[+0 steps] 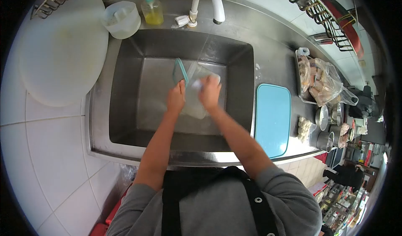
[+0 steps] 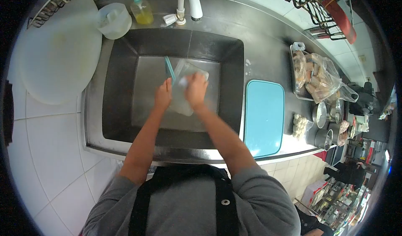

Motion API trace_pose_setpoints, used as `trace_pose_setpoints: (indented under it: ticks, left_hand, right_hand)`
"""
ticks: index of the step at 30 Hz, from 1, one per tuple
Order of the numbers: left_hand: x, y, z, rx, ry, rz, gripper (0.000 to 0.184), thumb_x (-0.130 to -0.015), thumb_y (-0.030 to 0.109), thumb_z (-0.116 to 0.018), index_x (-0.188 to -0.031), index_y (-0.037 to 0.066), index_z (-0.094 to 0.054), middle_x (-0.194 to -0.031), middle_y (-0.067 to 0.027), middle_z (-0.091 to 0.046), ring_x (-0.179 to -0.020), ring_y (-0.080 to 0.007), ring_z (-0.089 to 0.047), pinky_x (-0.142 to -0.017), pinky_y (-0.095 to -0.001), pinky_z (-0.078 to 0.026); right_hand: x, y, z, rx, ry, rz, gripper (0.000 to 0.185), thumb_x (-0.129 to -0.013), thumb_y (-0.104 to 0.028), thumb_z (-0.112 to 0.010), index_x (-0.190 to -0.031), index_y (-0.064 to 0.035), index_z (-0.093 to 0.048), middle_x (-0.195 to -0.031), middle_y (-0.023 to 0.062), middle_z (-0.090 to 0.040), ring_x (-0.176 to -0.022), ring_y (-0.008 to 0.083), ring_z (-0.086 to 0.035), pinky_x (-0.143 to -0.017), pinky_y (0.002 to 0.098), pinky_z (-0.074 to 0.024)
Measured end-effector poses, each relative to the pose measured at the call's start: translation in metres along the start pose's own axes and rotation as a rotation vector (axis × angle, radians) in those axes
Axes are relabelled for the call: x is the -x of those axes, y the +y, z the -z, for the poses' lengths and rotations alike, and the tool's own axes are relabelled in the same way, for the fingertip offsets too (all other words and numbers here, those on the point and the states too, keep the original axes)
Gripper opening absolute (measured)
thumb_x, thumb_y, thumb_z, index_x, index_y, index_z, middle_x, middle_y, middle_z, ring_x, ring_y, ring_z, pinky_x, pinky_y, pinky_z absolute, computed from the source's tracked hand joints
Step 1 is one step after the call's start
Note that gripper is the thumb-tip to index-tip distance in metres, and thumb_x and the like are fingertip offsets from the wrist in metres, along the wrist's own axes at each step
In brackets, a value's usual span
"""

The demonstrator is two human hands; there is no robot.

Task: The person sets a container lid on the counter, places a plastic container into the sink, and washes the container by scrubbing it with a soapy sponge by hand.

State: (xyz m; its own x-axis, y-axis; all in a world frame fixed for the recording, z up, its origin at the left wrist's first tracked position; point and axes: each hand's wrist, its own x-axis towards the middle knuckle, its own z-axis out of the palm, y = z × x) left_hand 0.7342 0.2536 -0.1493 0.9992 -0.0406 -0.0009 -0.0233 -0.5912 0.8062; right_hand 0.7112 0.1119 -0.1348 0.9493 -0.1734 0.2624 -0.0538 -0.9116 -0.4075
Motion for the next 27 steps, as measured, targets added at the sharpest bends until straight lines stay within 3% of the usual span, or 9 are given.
trace_pose_setpoints:
  ticks: [4,6,9,11,14,17,21,23,27]
  left_hand:
    - [0.006,0.014,0.008,0.014,-0.082,0.143,0.048,-0.103,0.038,-0.032,-0.1,0.002,-0.064,-0.077,-0.0253,-0.063,-0.071,-0.0446,-0.06,-0.063,-0.0513,-0.046]
    - [0.003,0.014,0.01,-0.065,-0.097,0.082,0.05,-0.103,0.039,-0.031,-0.098,0.002,-0.064,-0.076,-0.0253,-0.063,-0.072,-0.0445,-0.06,-0.064,-0.0517,-0.045]
    - [0.005,0.01,0.005,-0.036,-0.068,0.082,0.051,-0.103,0.04,-0.03,-0.097,0.002,-0.063,-0.074,-0.0248,-0.062,-0.07,-0.0442,-0.059,-0.063,-0.0516,-0.045]
    - [0.0,0.006,-0.002,-0.02,-0.056,0.09,0.05,-0.103,0.039,-0.031,-0.095,0.001,-0.063,-0.072,-0.0244,-0.061,-0.067,-0.0437,-0.059,-0.061,-0.0513,-0.044]
    - [0.005,0.013,0.004,-0.008,-0.029,0.076,0.049,-0.103,0.038,-0.031,-0.093,0.001,-0.062,-0.07,-0.0241,-0.06,-0.064,-0.0432,-0.058,-0.058,-0.051,-0.044]
    - [0.007,0.016,0.006,-0.047,-0.037,0.043,0.049,-0.103,0.037,-0.031,-0.092,0.001,-0.062,-0.068,-0.0242,-0.059,-0.063,-0.0431,-0.058,-0.057,-0.051,-0.043]
    - [0.001,0.006,0.003,-0.108,-0.084,0.045,0.047,-0.103,0.037,-0.032,-0.093,0.002,-0.062,-0.068,-0.0246,-0.06,-0.063,-0.0434,-0.059,-0.056,-0.0507,-0.044]
    - [0.0,0.008,0.002,-0.096,-0.056,0.054,0.047,-0.103,0.037,-0.033,-0.094,0.002,-0.063,-0.068,-0.0249,-0.06,-0.064,-0.0437,-0.06,-0.057,-0.0505,-0.045]
    - [0.005,0.01,0.003,-0.064,0.017,0.034,0.047,-0.102,0.038,-0.033,-0.094,0.002,-0.063,-0.071,-0.0251,-0.062,-0.067,-0.0444,-0.061,-0.06,-0.0511,-0.047]
  right_hand:
    - [0.029,-0.018,0.018,-0.016,-0.201,0.07,0.038,-0.067,0.001,-0.063,-0.102,-0.0143,-0.068,-0.104,0.0078,-0.057,-0.104,0.03,-0.052,-0.084,0.0459,-0.0405]
    - [-0.026,0.01,0.012,0.065,-0.011,-0.022,0.037,-0.067,0.0,-0.064,-0.1,-0.0145,-0.069,-0.102,0.0076,-0.056,-0.106,0.0299,-0.052,-0.086,0.0458,-0.0404]
    - [-0.052,0.016,0.017,0.041,0.011,-0.072,0.029,-0.073,-0.003,-0.061,-0.097,-0.0162,-0.07,-0.1,0.009,-0.056,-0.1,0.0311,-0.053,-0.086,0.0475,-0.0384]
    - [0.004,0.0,0.005,0.126,-0.067,0.025,0.037,-0.068,0.0,-0.063,-0.101,-0.0162,-0.069,-0.104,0.0084,-0.056,-0.104,0.0304,-0.052,-0.084,0.0461,-0.0408]
    - [0.034,-0.025,0.033,-0.106,-0.277,0.061,0.039,-0.068,0.001,-0.063,-0.103,-0.016,-0.068,-0.104,0.0092,-0.056,-0.102,0.0315,-0.052,-0.084,0.0468,-0.0407]
    - [-0.031,0.012,0.019,0.064,-0.028,-0.054,0.039,-0.068,0.001,-0.064,-0.103,-0.0161,-0.067,-0.104,0.0095,-0.056,-0.103,0.0319,-0.051,-0.085,0.0462,-0.0405]
    - [-0.018,0.01,0.011,0.118,0.02,-0.024,0.031,-0.072,-0.005,-0.066,-0.1,-0.0173,-0.07,-0.102,0.0076,-0.055,-0.101,0.0296,-0.051,-0.084,0.0453,-0.04]
    - [0.05,-0.014,0.015,-0.026,-0.138,0.108,0.031,-0.07,-0.005,-0.066,-0.098,-0.0169,-0.07,-0.103,0.0076,-0.055,-0.101,0.0293,-0.051,-0.082,0.0458,-0.0402]
    - [0.046,-0.016,0.03,-0.101,-0.25,0.114,0.033,-0.068,-0.005,-0.068,-0.098,-0.0182,-0.07,-0.104,0.0076,-0.055,-0.104,0.0297,-0.051,-0.084,0.0444,-0.0408]
